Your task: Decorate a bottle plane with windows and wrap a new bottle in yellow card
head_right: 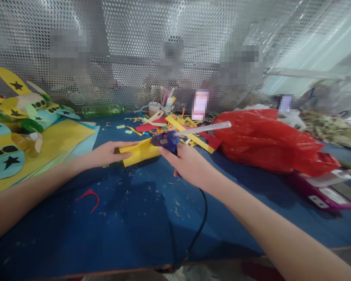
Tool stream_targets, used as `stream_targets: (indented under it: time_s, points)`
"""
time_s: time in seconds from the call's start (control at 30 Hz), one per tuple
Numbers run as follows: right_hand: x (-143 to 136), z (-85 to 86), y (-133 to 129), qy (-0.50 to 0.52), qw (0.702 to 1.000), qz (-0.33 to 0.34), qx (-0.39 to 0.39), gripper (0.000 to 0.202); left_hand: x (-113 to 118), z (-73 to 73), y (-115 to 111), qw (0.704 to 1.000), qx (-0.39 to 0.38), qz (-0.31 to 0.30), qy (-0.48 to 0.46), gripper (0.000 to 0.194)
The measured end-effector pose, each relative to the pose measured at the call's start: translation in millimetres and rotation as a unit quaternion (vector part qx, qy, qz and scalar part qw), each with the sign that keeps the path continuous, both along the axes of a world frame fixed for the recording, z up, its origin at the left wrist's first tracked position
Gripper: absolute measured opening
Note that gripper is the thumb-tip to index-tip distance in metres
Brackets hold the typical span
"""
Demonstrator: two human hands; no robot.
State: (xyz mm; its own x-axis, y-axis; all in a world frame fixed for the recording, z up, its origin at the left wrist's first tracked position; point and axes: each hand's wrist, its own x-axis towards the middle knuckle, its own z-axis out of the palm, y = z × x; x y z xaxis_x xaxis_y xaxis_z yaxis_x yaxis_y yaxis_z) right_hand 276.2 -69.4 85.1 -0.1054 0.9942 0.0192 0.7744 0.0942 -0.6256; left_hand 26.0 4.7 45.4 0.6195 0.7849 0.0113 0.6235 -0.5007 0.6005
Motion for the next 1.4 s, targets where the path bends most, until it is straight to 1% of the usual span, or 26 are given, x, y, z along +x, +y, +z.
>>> stream_targets:
  time_s: [0.17, 0.47, 0.6, 0.67, 0.8, 0.97, 1.03, 1.27, 1.4]
  points:
    - [7.5, 2.1, 1.7, -0.002, 1.0, -0.029, -0.006, 0.037, 0.0, 1.0, 0.0, 1.0, -0.02, 0.005, 0.006, 0.057]
    - [10.5, 10.0, 0.0, -0.021, 0.996, -0.082, 0.001, 0.032, 0.0, 3.4, -1.1, 1.0, -0.006, 0.002, 0.009, 0.055]
    - [11.9, 9.2, 0.4, -0.017, 0.997, -0.079, -0.004, 0.031, 0.1, 2.7, -0.3, 1.0, 0.002, -0.003, 0.007, 0.055]
    - [10.9, 7.4, 1.0, -0.02, 0.997, -0.068, -0.004, 0.032, -0.1, 2.5, -0.1, 1.0, 0.004, -0.003, 0.007, 0.055]
    - [2.8, 4.3, 3.2, -0.009, 0.999, -0.047, 0.002, 0.031, -0.2, 2.9, -0.5, 1.0, 0.0, -0.003, 0.009, 0.057]
    - [-13.1, 8.5, 3.7, 0.015, 0.998, -0.04, -0.046, 0.028, 0.4, 2.0, 0.3, 1.0, 0.003, -0.008, -0.001, 0.057]
    - [-15.3, 10.8, 3.8, 0.015, 0.998, -0.036, -0.052, 0.028, 0.3, 0.8, 1.1, 1.0, -0.002, -0.005, 0.0, 0.057]
    - [-2.5, 16.3, 7.6, -0.052, 0.997, -0.057, -0.021, 0.027, 1.0, 2.0, 0.3, 1.0, -0.004, -0.005, -0.009, 0.052]
    - [-2.8, 16.4, 6.8, -0.05, 0.996, -0.062, -0.032, 0.028, 2.0, 4.1, -0.8, 1.0, -0.01, -0.004, -0.012, 0.051]
